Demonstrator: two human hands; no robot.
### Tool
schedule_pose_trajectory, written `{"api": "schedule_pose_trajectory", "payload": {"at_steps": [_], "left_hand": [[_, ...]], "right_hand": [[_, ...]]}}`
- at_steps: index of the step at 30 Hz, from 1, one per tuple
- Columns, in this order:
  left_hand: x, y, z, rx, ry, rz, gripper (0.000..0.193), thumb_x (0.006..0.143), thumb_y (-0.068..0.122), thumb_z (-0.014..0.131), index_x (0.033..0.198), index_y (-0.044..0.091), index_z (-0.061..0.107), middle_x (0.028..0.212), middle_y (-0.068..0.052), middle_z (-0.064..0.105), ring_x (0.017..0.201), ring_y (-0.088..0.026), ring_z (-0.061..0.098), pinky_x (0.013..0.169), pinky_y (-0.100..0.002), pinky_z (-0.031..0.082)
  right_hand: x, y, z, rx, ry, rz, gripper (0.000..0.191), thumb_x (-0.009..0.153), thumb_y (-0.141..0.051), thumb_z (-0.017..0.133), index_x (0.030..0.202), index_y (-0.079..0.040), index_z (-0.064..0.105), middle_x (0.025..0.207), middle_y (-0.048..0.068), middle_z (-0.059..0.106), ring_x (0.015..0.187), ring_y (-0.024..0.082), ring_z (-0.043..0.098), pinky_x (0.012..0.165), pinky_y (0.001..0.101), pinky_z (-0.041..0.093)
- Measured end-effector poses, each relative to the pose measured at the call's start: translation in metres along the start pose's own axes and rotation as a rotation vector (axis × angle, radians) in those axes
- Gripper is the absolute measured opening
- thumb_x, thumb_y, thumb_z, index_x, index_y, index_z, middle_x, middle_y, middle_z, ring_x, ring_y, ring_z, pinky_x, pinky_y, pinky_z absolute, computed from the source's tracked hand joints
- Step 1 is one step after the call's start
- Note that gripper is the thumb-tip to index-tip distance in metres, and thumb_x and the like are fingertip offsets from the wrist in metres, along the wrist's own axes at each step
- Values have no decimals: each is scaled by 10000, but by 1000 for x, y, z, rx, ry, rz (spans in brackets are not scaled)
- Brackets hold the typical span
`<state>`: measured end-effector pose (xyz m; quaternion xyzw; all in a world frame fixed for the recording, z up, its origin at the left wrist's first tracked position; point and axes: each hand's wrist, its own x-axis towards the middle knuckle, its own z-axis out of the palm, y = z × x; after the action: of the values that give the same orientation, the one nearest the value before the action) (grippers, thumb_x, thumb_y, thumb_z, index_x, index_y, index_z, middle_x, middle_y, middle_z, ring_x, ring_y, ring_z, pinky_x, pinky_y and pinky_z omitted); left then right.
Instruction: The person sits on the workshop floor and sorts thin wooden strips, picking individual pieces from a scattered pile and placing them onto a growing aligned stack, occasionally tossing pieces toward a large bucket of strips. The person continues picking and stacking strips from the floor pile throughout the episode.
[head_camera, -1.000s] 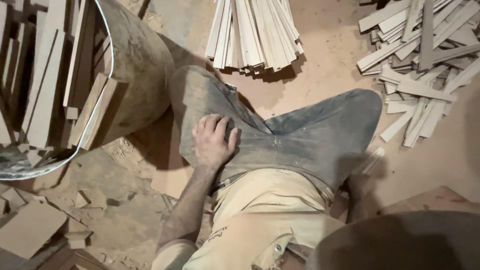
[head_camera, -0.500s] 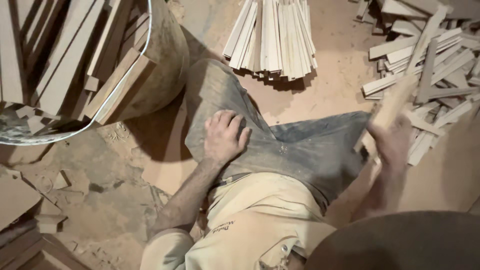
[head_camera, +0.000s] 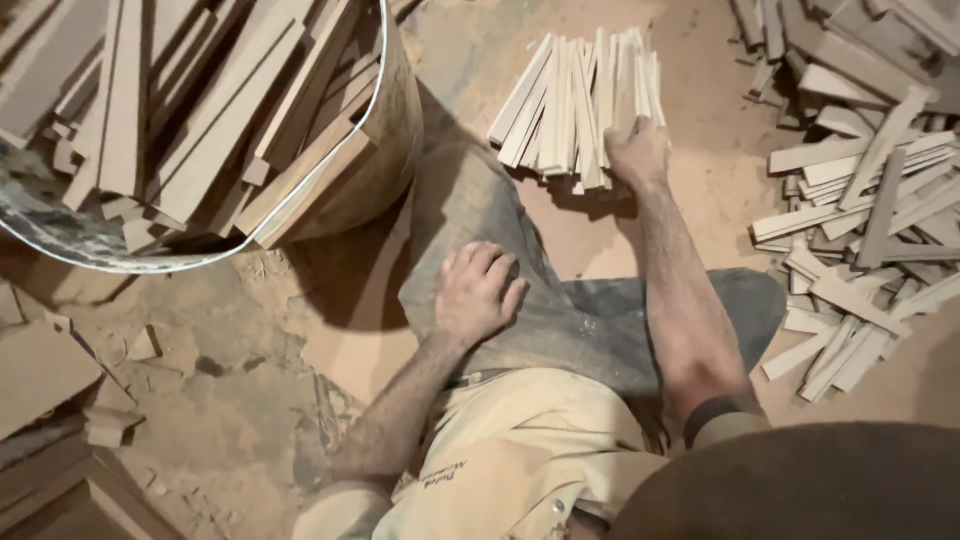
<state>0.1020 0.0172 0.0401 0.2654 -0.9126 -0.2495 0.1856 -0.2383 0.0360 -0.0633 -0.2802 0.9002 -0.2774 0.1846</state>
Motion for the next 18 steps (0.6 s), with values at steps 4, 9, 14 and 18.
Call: {"api": "schedule_pose_trajectory", "payload": {"at_steps": [4, 9, 14, 18], "left_hand": [[1, -2, 3, -3, -40, -7, 368, 847, 312, 771, 1128, 84, 702, 1180, -86, 644, 1181, -286, 574, 974, -484, 424], [4, -2, 1, 16, -30, 19, 366, 845, 312, 773, 1124, 84, 704, 1168, -89, 642, 1177, -289, 574, 978, -486, 423], [3, 1, 1, 16, -37, -2, 347, 843, 301, 785, 1116, 101, 709, 1165, -87, 645, 1181, -297, 573, 978, -489, 421], [3, 6, 0, 43, -49, -3, 361, 826, 303, 793, 1121, 112, 709, 1167, -91, 646, 1195, -315, 572, 990, -500, 425]], "right_hand": [[-10, 16, 22, -132, 58, -54, 602, 830, -318, 824, 1195, 112, 612, 1151, 384, 560, 1028, 516, 598, 902, 532, 503], [-14, 4, 21, -159, 99, -81, 766, 845, -373, 861, 1325, 100, 498, 1224, 360, 493, 1100, 536, 527, 918, 569, 451], [-48, -8, -11, 51, 4, 136, 566, 964, -381, 770, 1303, 21, 563, 1241, 199, 608, 1018, 340, 640, 848, 493, 538], [-84, 19, -35, 489, 43, 215, 585, 917, -289, 702, 1358, 55, 529, 1131, 125, 663, 880, 210, 698, 688, 391, 570]]}}
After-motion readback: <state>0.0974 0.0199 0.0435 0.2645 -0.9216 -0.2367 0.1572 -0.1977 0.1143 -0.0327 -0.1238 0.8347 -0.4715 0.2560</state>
